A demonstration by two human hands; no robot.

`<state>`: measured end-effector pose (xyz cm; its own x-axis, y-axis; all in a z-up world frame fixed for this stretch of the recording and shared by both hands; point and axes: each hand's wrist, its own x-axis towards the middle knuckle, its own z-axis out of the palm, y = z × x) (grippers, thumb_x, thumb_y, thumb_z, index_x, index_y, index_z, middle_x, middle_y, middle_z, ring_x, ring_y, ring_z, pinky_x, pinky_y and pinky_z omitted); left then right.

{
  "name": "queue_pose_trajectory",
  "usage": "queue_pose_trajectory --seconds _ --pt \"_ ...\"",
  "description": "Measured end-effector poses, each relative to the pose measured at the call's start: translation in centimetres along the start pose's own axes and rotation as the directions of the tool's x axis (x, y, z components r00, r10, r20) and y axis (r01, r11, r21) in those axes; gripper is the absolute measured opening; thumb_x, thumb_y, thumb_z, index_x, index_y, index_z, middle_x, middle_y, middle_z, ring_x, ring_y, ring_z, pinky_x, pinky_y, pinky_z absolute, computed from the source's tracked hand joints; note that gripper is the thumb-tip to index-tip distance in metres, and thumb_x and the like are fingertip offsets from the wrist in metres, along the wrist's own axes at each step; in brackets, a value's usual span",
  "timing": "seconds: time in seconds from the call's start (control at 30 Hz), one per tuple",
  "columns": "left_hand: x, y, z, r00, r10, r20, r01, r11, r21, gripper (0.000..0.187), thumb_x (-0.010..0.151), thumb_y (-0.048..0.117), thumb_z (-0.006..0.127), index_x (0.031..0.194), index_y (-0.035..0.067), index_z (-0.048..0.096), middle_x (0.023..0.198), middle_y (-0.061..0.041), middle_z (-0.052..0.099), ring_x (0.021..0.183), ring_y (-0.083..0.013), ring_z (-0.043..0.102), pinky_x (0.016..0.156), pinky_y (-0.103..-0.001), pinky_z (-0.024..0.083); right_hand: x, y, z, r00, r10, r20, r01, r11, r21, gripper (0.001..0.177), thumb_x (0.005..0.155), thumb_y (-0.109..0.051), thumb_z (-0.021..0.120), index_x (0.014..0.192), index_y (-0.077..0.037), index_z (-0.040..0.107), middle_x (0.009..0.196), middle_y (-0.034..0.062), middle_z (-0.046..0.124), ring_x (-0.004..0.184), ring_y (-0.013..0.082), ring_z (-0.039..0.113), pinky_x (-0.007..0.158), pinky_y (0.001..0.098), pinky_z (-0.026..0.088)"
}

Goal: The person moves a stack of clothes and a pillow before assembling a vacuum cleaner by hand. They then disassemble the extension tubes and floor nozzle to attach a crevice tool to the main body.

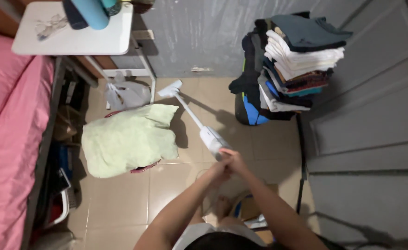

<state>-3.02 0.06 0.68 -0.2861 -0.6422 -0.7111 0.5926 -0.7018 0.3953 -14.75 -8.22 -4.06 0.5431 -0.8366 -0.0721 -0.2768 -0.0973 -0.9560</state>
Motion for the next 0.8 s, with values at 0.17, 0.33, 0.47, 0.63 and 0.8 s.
queue_pose_trajectory --seconds 0.17,0.33,0.47,0.63,0.8 --pt "2.1 -6.6 5.8 0.963 0.064 0.263 -0.060 0.998 -0.022 0.033 0.106 0.036 0.050 0.117 0.006 0.058 0.101 -0.004 0.060 0.091 -0.0147 0.058 0.079 -0.033 0.050 -7.9 -8.5 -7.8 0.852 0.507 0.129 -0.523 0.832 0.186 0.035 0.099 -0.026 0.064 0.127 -0.008 0.072 0.085 0.0076 0.065 0.066 0.0182 0.056 0.056 0.0360 0.048" --pt "-3.0 -10.2 16.6 0.913 -0.121 0.390 0.088 0.991 0.100 0.047 0.105 0.040 0.049 0.143 0.011 0.048 0.137 -0.009 0.054 0.118 -0.0220 0.059 0.091 -0.034 0.053 -16.1 -9.4 -17.6 0.847 0.495 0.196 -0.505 0.863 0.001 0.049 0.087 -0.024 0.071 0.133 -0.006 0.068 0.121 0.0093 0.073 0.100 0.0174 0.069 0.084 0.0314 0.058" --pt "5.6 -17.8 22.9 0.852 -0.141 0.504 0.135 0.990 0.050 0.062 0.112 0.050 0.054 0.152 0.003 0.044 0.135 -0.013 0.053 0.114 -0.0239 0.053 0.084 -0.035 0.050 -18.9 -14.2 -25.4 0.860 0.035 0.509 0.301 0.771 -0.561 0.073 0.056 -0.025 0.082 0.127 -0.010 0.069 0.136 0.0150 0.064 0.112 0.0239 0.067 0.090 0.0334 0.059" --pt "0.2 -12.6 31.4 0.866 -0.235 0.441 0.146 0.963 0.226 0.074 0.101 0.055 0.052 0.155 0.010 0.029 0.148 -0.018 0.045 0.125 -0.0326 0.052 0.094 -0.046 0.047 -17.6 -22.3 -29.8 0.568 0.820 0.070 -0.749 0.550 -0.370 0.046 0.098 -0.027 0.055 0.142 -0.015 0.062 0.124 0.0211 0.076 0.104 0.0327 0.076 0.087 0.0470 0.065" --pt "-2.4 -9.3 30.0 0.869 -0.155 0.470 0.060 0.976 0.211 0.077 0.099 0.055 0.047 0.157 0.009 0.026 0.159 -0.022 0.034 0.140 -0.0413 0.040 0.108 -0.056 0.040 -15.8 -21.3 -28.9 0.588 0.806 0.069 -0.737 0.569 -0.366 0.046 0.100 -0.028 0.054 0.143 -0.013 0.060 0.123 0.0206 0.072 0.100 0.0327 0.074 0.082 0.0469 0.063"
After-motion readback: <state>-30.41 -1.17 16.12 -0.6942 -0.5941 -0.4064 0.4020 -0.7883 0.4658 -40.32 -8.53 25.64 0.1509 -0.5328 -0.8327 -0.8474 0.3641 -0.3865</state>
